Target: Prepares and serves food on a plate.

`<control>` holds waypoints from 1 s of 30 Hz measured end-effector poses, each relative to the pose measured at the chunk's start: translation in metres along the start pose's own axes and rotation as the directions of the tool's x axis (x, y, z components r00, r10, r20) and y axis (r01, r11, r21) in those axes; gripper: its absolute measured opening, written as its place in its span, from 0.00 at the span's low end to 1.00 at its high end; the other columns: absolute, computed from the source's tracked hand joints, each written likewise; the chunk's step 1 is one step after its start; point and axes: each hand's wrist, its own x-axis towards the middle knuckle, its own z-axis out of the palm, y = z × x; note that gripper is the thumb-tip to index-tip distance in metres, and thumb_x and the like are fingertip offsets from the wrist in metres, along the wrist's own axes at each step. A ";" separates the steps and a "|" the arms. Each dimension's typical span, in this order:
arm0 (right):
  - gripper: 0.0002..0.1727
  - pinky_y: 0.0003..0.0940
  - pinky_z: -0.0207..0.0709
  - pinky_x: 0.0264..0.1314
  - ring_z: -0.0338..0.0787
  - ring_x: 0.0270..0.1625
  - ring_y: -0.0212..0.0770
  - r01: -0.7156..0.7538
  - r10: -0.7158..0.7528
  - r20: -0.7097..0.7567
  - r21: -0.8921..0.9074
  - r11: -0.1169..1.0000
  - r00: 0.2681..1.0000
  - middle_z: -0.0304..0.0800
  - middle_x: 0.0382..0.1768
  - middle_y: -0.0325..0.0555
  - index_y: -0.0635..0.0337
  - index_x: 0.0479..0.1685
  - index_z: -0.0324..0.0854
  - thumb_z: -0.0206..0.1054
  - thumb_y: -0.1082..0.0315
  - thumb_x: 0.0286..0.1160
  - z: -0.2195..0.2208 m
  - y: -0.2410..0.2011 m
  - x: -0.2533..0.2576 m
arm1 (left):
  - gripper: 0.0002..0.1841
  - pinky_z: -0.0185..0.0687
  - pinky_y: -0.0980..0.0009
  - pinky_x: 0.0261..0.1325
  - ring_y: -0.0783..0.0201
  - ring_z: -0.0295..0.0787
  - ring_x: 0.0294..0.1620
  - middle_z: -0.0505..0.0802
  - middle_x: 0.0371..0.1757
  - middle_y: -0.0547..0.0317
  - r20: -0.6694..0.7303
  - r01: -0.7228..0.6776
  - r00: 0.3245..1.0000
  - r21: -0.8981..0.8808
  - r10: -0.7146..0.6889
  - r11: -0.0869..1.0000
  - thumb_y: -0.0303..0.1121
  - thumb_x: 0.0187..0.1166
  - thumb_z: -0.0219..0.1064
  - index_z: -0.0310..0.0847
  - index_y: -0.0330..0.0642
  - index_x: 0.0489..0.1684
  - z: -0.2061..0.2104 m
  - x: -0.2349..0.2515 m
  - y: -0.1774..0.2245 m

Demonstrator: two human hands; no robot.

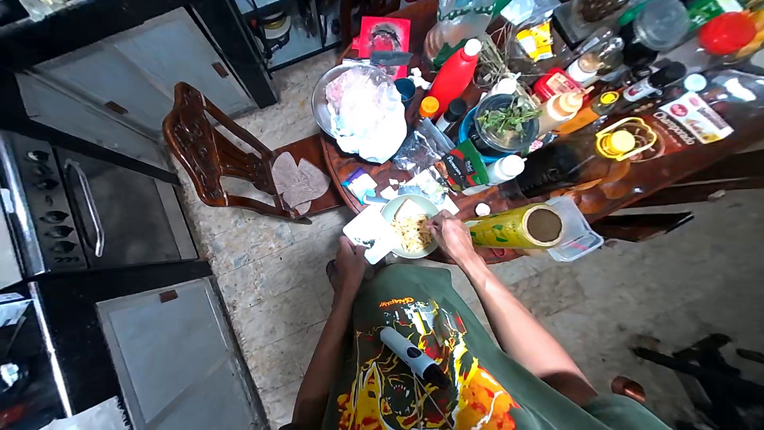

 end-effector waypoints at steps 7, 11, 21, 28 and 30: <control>0.14 0.48 0.87 0.58 0.92 0.52 0.46 0.410 -0.425 0.104 0.136 0.902 0.899 0.92 0.49 0.46 0.50 0.52 0.93 0.62 0.59 0.87 0.002 -0.086 -0.020 | 0.14 0.92 0.61 0.38 0.60 0.92 0.28 0.91 0.33 0.49 0.046 -0.054 0.998 0.028 0.053 0.998 0.31 0.85 0.61 0.70 0.29 0.58 0.006 -0.003 0.002; 0.13 0.55 0.84 0.60 0.91 0.57 0.53 0.443 -0.442 0.298 0.070 0.894 0.846 0.91 0.52 0.50 0.54 0.51 0.93 0.62 0.62 0.86 0.036 -0.101 -0.004 | 0.14 0.93 0.62 0.37 0.60 0.92 0.28 0.90 0.35 0.49 0.051 -0.056 0.997 -0.004 0.057 0.998 0.30 0.84 0.61 0.70 0.30 0.59 0.011 -0.007 0.008; 0.12 0.56 0.84 0.59 0.91 0.57 0.55 0.411 -0.400 0.336 0.041 0.911 0.852 0.92 0.52 0.51 0.59 0.44 0.90 0.60 0.68 0.81 0.062 -0.111 0.000 | 0.15 0.92 0.61 0.38 0.60 0.91 0.29 0.89 0.37 0.48 0.012 -0.074 0.997 0.012 0.074 0.997 0.30 0.83 0.61 0.69 0.30 0.61 0.010 -0.010 0.009; 0.12 0.61 0.84 0.60 0.86 0.65 0.61 0.462 -0.410 0.480 0.011 0.887 0.776 0.85 0.62 0.58 0.64 0.56 0.84 0.63 0.71 0.79 0.047 -0.110 -0.005 | 0.18 0.93 0.58 0.42 0.56 0.93 0.35 0.90 0.42 0.44 0.029 -0.058 0.998 0.070 0.056 0.996 0.31 0.82 0.62 0.70 0.27 0.64 0.019 -0.007 0.002; 0.11 0.58 0.84 0.58 0.88 0.62 0.56 0.425 -0.416 0.397 0.068 0.902 0.818 0.86 0.59 0.54 0.58 0.54 0.84 0.60 0.67 0.83 0.023 -0.108 -0.013 | 0.19 0.92 0.55 0.46 0.54 0.93 0.38 0.90 0.43 0.43 0.015 -0.042 0.999 0.086 0.041 0.995 0.31 0.83 0.63 0.70 0.27 0.65 0.013 -0.003 0.003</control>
